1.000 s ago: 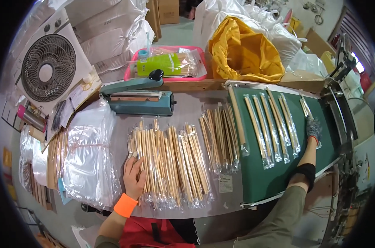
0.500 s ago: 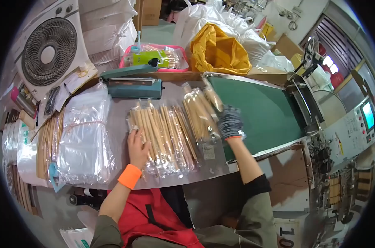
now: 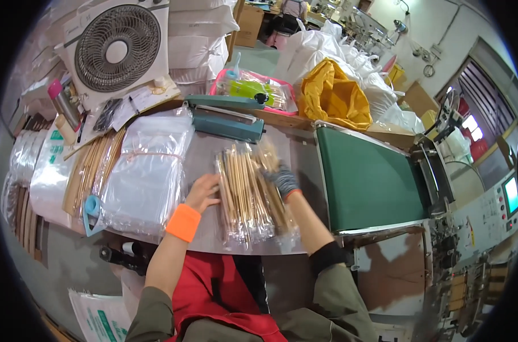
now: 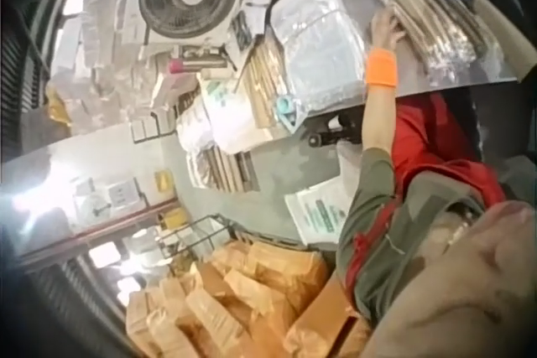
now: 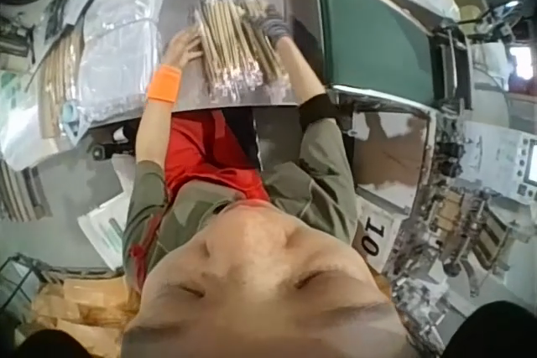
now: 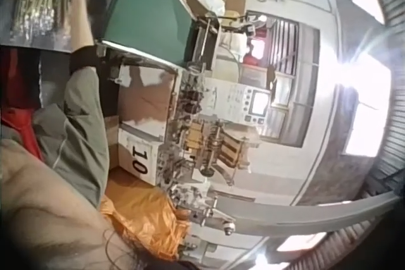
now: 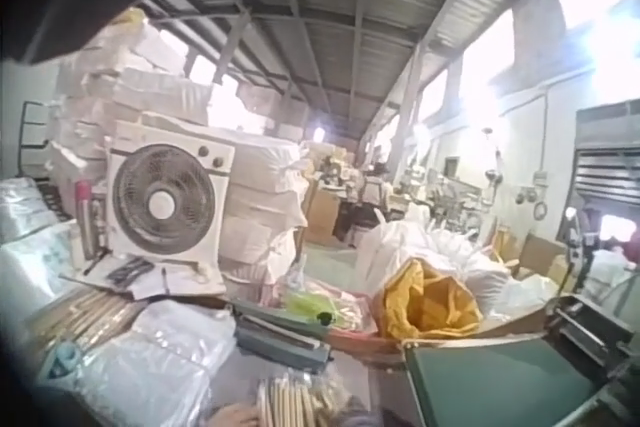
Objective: Bundling wooden skewers into plastic bags and sealing them at a production workbench.
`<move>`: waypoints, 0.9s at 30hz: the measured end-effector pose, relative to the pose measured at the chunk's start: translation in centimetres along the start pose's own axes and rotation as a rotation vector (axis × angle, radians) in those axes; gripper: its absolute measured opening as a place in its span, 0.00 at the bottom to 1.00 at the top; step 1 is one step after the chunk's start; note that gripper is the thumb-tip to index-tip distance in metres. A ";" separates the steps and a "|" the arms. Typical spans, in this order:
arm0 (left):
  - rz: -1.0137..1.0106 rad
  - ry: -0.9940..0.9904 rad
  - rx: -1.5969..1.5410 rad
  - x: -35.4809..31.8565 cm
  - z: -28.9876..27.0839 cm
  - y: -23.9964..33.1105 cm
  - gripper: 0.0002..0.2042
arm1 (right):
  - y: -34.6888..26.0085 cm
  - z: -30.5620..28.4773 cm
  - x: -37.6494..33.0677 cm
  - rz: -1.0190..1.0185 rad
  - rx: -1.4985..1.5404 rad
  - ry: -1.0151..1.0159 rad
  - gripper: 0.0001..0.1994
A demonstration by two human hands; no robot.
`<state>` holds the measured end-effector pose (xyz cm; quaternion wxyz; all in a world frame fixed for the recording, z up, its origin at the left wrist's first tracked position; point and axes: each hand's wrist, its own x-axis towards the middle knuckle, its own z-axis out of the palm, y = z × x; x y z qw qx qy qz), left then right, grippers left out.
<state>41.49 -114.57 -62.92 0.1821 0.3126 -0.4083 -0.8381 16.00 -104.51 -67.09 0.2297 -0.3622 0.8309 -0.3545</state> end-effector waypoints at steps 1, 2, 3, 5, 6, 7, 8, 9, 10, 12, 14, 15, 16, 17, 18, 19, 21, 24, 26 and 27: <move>-0.073 -0.035 -0.052 -0.4 -1.5 -0.5 0.22 | -6.3 2.1 -3.8 0.032 -0.126 0.011 0.36; 0.209 -0.078 -0.044 1.6 -2.2 -3.1 0.24 | -8.7 3.1 -6.2 0.007 0.319 -0.155 0.31; 0.238 -0.044 0.094 0.9 1.9 -2.4 0.27 | -5.5 4.1 -6.4 0.009 0.805 -0.256 0.27; 0.204 -0.073 -0.002 0.0 0.0 -3.0 0.28 | -6.9 6.8 -9.9 0.145 1.007 -0.217 0.25; 0.284 -0.009 0.023 -1.2 -0.8 -4.1 0.29 | -6.9 8.2 -11.8 0.114 0.978 -0.119 0.25; 0.361 0.051 0.047 -3.0 -1.2 -5.5 0.29 | -6.4 9.5 -14.0 0.087 0.942 -0.017 0.25; 0.363 0.120 0.124 -6.0 -1.5 -6.3 0.32 | -5.3 10.8 -16.8 0.072 0.874 0.023 0.27; 0.361 0.129 0.095 -9.5 -1.6 -7.5 0.36 | -4.3 12.0 -20.2 0.057 0.806 0.059 0.28; 0.397 0.164 0.265 -13.0 -3.7 -10.4 0.38 | -3.9 12.2 -24.6 0.080 0.789 -0.003 0.29; 0.327 0.042 0.207 -19.5 -4.2 -10.3 0.42 | -2.1 11.7 -29.8 0.112 0.777 -0.061 0.30; 0.231 0.043 0.134 -21.7 -5.0 -10.5 0.43 | -2.0 11.7 -32.4 0.304 1.001 -0.150 0.30; 0.244 0.028 0.210 -20.8 -5.0 -10.5 0.45 | -2.1 11.7 -32.0 0.220 0.989 -0.140 0.29; 0.258 0.007 0.289 -20.5 -5.3 -11.0 0.46 | -2.1 12.0 -32.2 0.271 1.062 -0.178 0.30; 0.238 -0.032 0.348 -20.2 -5.8 -11.6 0.47 | -1.9 11.9 -31.3 0.306 1.131 -0.217 0.31; 0.250 -0.079 0.287 -20.5 -6.0 -12.0 0.46 | -0.3 11.8 -29.6 0.082 0.994 -0.230 0.33; 0.257 -0.134 0.225 -20.5 -5.8 -12.1 0.44 | 1.1 11.3 -27.8 -0.134 0.848 -0.230 0.35; 0.163 -0.221 0.206 -18.8 -6.6 -12.5 0.42 | -4.5 8.3 -23.8 -0.320 0.957 -0.191 0.38; -0.095 -0.196 0.100 -16.7 -4.6 -12.2 0.32 | -6.3 8.2 -21.3 -0.396 0.421 -0.623 0.40; 0.258 -0.139 0.240 -16.4 -1.9 -11.4 0.32 | -6.8 8.0 -20.5 -0.367 0.457 -0.728 0.39; 0.371 -0.025 0.407 -17.9 -0.4 -10.7 0.32 | -7.0 8.1 -21.4 -0.296 0.496 -0.820 0.39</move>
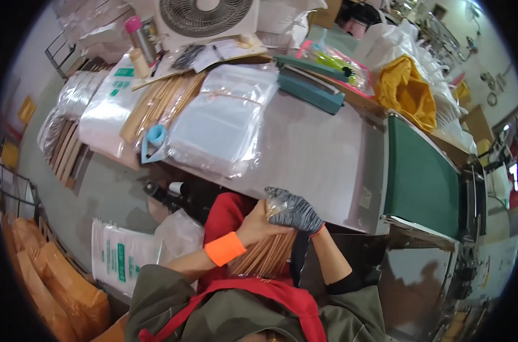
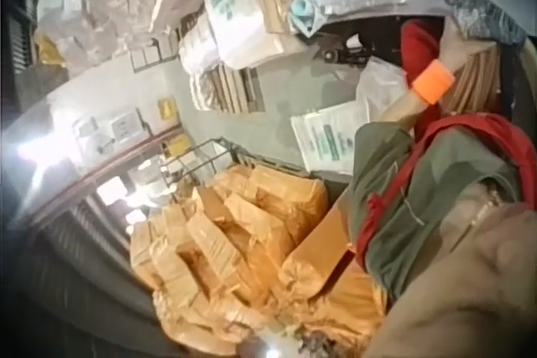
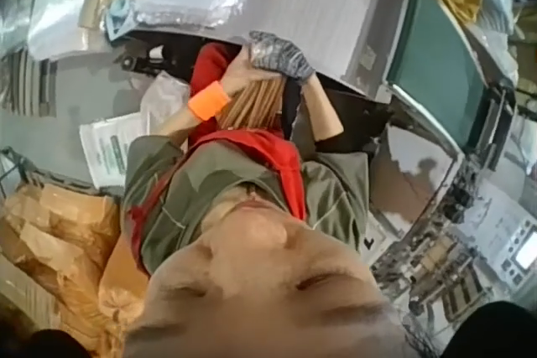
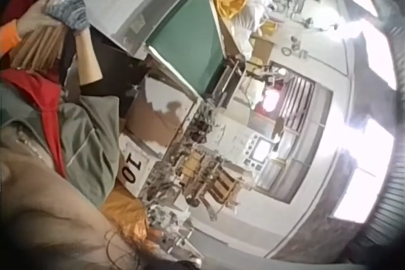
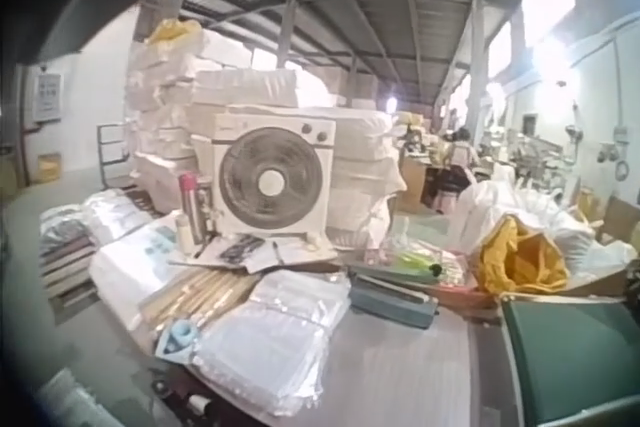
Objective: Bundling wooden skewers into plastic bags and sealing them at a production workbench.
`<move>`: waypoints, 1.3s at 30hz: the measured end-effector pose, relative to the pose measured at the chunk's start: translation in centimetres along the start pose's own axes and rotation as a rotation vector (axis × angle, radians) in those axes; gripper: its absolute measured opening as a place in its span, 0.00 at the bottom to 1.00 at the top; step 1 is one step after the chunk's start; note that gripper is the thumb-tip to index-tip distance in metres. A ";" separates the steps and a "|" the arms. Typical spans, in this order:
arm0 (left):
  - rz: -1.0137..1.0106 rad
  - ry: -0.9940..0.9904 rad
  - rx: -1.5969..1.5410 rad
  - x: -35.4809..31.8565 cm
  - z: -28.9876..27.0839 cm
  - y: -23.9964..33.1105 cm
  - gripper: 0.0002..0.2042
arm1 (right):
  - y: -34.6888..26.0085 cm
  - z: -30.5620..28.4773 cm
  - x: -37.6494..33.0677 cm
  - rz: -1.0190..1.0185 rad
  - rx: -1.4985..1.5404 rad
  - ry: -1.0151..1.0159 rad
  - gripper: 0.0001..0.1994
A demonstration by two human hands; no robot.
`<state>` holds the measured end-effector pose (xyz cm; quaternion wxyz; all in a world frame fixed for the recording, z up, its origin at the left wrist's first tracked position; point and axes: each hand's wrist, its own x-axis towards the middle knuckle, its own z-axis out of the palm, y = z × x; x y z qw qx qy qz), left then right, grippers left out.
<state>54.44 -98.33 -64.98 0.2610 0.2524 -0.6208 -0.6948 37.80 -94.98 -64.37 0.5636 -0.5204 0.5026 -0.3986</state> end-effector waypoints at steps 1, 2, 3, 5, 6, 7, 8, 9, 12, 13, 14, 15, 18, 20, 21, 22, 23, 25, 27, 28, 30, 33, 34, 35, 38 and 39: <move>0.003 0.022 0.007 -0.6 -0.2 0.2 0.32 | -0.2 0.5 0.5 -0.110 -0.195 0.072 0.29; 0.004 0.097 0.255 -0.6 -0.1 0.0 0.32 | 0.5 0.2 1.0 -0.120 -0.205 0.059 0.29; 0.002 0.172 0.502 -0.3 -0.2 0.0 0.33 | 1.7 0.1 1.4 -0.152 -0.061 0.039 0.23; -0.098 -0.121 0.683 1.1 -2.9 2.4 0.29 | 2.5 -0.1 1.7 -0.178 0.091 0.018 0.17; -0.205 -0.426 0.849 1.6 -5.1 4.1 0.26 | 2.0 0.1 1.4 -0.106 0.036 0.046 0.16; -0.147 -0.417 0.727 2.1 -7.9 5.3 0.20 | 1.5 0.4 0.8 -0.030 -0.019 0.081 0.15; -0.088 -0.395 0.610 2.8 -11.5 6.5 0.15 | 0.9 0.6 0.8 0.037 -0.075 0.105 0.13; 0.141 -0.117 0.816 4.2 -15.2 6.5 0.09 | 0.1 0.8 0.8 0.057 0.011 0.112 0.13; 0.462 -0.050 1.128 9.6 -24.6 8.9 0.09 | 1.6 -0.6 0.7 -0.113 -0.034 0.086 0.12; 0.439 -0.072 1.211 10.9 -26.9 7.9 0.09 | 1.0 -0.3 1.2 -0.027 0.058 0.068 0.12; 0.443 -0.067 1.204 12.3 -27.6 7.3 0.09 | 1.0 -0.2 1.4 -0.024 0.049 0.068 0.12; 0.300 -0.097 1.231 13.7 -28.0 7.1 0.08 | 1.0 -0.3 1.5 -0.014 0.058 0.068 0.12; 0.276 -0.220 1.137 15.8 -25.2 5.8 0.08 | 1.5 -0.5 0.8 -0.015 0.038 0.107 0.12; 0.139 -0.277 0.568 15.2 -16.7 6.6 0.09 | 2.1 -1.4 -0.3 -0.082 -0.085 0.157 0.13; 0.229 -0.269 0.598 13.7 -13.5 5.7 0.09 | 1.0 -0.8 -0.5 -0.024 0.002 0.179 0.13; 0.441 -0.287 0.790 12.4 -10.5 4.3 0.09 | 0.4 -0.1 -1.2 -0.011 0.003 0.191 0.13; 0.369 -0.264 0.938 11.1 -8.4 1.9 0.09 | -0.2 0.2 -1.6 -0.045 0.001 0.175 0.13; 0.249 -0.182 0.992 8.8 -5.4 -2.6 0.09 | 0.0 -0.4 -2.0 -0.213 -0.092 0.089 0.13; 0.199 -0.149 0.889 8.2 -5.0 -4.9 0.08 | -0.1 -0.3 -1.8 -0.254 -0.063 0.063 0.13; 0.106 0.042 0.507 7.8 -5.5 -5.9 0.08 | -0.1 0.4 -1.5 -0.297 -0.020 0.023 0.13; 0.099 0.513 0.195 6.3 -4.8 -5.8 0.06 | 2.3 0.0 1.4 -0.548 -0.541 0.084 0.17; 0.219 0.706 0.270 3.4 -3.8 -0.6 0.04 | 2.0 1.9 5.2 -0.182 -0.577 0.259 0.23; 0.495 0.512 0.522 2.0 -4.2 0.0 0.02 | 2.0 3.6 5.2 -0.051 -0.594 0.396 0.27; 0.762 0.296 0.758 0.6 -4.4 0.3 0.02 | 2.2 4.7 4.8 0.085 -0.614 0.529 0.32; 0.751 -0.052 0.972 -3.2 -4.6 2.1 0.06 | 4.8 7.8 -1.0 0.026 -0.316 0.660 0.35; 0.747 -0.048 0.975 -4.7 -5.1 1.4 0.06 | 4.6 8.6 -3.3 -0.024 -0.156 0.664 0.36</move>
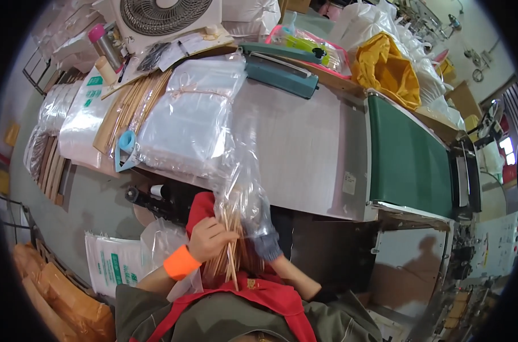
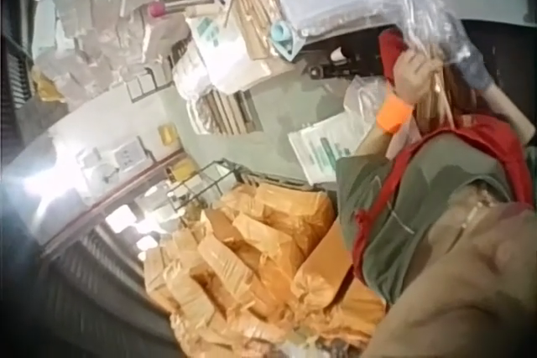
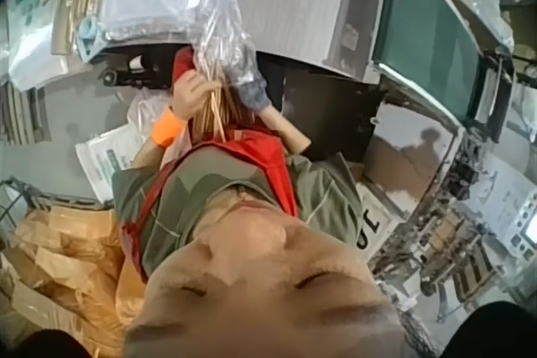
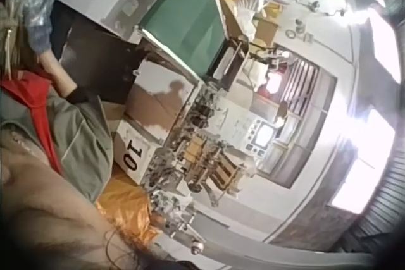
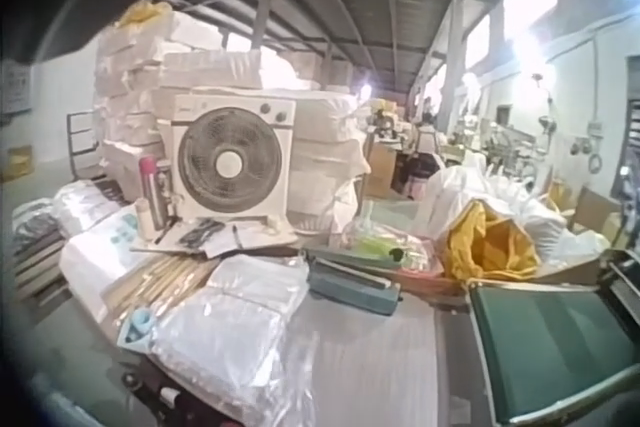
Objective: Bundling wooden skewers into plastic bags and sealing them at a production workbench.
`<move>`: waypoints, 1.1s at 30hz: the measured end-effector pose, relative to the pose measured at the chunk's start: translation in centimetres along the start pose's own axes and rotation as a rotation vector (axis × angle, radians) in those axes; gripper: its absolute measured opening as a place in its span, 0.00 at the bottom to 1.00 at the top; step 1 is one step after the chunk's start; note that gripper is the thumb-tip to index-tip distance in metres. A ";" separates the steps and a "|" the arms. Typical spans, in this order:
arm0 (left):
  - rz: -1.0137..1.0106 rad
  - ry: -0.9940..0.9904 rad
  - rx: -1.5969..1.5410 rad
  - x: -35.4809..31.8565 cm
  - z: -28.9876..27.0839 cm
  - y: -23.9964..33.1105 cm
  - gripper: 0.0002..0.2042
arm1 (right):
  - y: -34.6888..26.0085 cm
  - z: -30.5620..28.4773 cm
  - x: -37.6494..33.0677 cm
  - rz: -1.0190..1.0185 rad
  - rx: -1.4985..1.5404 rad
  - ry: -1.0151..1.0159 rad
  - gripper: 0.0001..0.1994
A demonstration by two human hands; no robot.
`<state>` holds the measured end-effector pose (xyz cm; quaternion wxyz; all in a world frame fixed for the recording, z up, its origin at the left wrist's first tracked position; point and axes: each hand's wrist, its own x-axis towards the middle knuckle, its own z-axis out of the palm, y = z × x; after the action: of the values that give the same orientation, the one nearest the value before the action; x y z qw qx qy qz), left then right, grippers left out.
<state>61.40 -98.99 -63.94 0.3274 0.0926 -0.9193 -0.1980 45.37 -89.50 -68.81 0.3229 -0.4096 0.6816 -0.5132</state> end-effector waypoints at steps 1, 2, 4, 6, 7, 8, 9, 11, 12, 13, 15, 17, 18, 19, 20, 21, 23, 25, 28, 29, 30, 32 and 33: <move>-0.175 -0.019 -0.140 -2.1 -0.2 0.4 0.08 | 0.0 -1.2 -2.4 -0.101 -0.035 -0.062 0.34; -0.343 -0.034 -0.290 -3.4 -0.3 0.7 0.10 | 0.3 -2.8 -4.9 -0.201 -0.079 -0.115 0.32; -0.468 0.082 -0.266 -3.7 0.3 1.2 0.12 | 4.8 -6.7 -8.8 0.117 0.031 -0.319 0.33; -0.816 0.316 -0.473 -3.1 2.2 1.8 0.21 | 4.5 -7.1 -8.2 0.079 -0.211 -0.142 0.30; -0.867 0.443 -0.567 -1.8 4.4 1.1 0.21 | 4.0 -7.1 -7.5 0.038 -0.458 0.041 0.28; -0.943 0.503 -0.631 -1.1 6.5 -0.3 0.19 | 3.8 -6.2 -5.6 -0.132 -0.447 0.067 0.26; -0.945 0.579 -0.675 0.0 8.4 -1.5 0.15 | 3.8 -5.0 -3.2 -0.304 -0.437 0.096 0.25; -0.995 0.663 -0.773 2.6 7.9 -2.1 0.08 | 3.4 -4.2 -1.3 -0.383 -0.499 0.249 0.21; -0.930 0.588 -0.643 2.1 7.3 -2.2 0.06 | 3.8 -4.5 -0.9 -0.393 -0.485 0.214 0.21; -0.865 0.517 -0.512 1.1 6.2 -2.3 0.04 | 4.2 -4.8 -0.8 -0.404 -0.469 0.176 0.20; -0.470 0.195 -0.292 -3.3 4.3 -2.1 0.05 | 6.5 -4.8 -4.1 -0.462 -0.789 -0.001 0.13; -0.141 -0.122 -0.151 -9.3 2.9 -1.5 0.07 | 7.5 -5.8 -7.5 -0.560 -0.872 -0.340 0.08; -0.112 -0.284 -0.211 -11.4 2.3 -0.7 0.07 | 6.7 -6.1 -8.5 -0.666 -0.779 -0.497 0.06; -0.103 -0.282 -0.211 -11.0 2.1 -0.4 0.07 | 6.7 -5.9 -9.2 -0.668 -0.785 -0.490 0.06; -0.160 -0.301 -0.292 -9.7 1.5 0.1 0.07 | 6.8 -5.6 -9.2 -0.663 -0.712 -0.437 0.06; -0.215 -0.318 -0.373 -8.1 1.0 0.8 0.07 | 6.9 -5.5 -8.8 -0.660 -0.640 -0.384 0.06; -0.113 -0.150 -0.370 -1.8 -0.8 0.7 0.07 | 1.2 -7.3 -5.6 -0.444 -0.332 -0.368 0.07; -0.192 0.110 -0.213 6.5 -5.1 1.0 0.04 | -6.8 -10.4 -1.0 -0.510 -0.086 -0.234 0.05; -0.225 0.172 -0.842 17.7 -12.5 3.9 0.09 | -18.0 -14.4 2.6 -0.363 0.612 -0.097 0.08; -0.048 0.050 -0.667 20.0 -14.4 4.3 0.09 | -21.8 -14.9 3.5 -0.554 0.508 -0.042 0.08; -0.018 0.057 -0.663 21.1 -15.4 4.5 0.09 | -22.5 -15.6 4.3 -0.582 0.494 -0.035 0.08; 0.199 0.003 -0.276 22.2 -16.9 4.5 0.07 | -23.2 -16.9 5.4 -0.905 -0.130 -0.115 0.09; 0.213 0.007 -0.272 22.7 -16.7 3.3 0.07 | -22.8 -17.0 6.8 -0.917 -0.137 -0.108 0.09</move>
<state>54.46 -107.88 -37.87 0.3593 -0.0498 -0.8875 -0.2844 32.78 -91.29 -42.41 0.0701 -0.7152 0.4446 -0.5347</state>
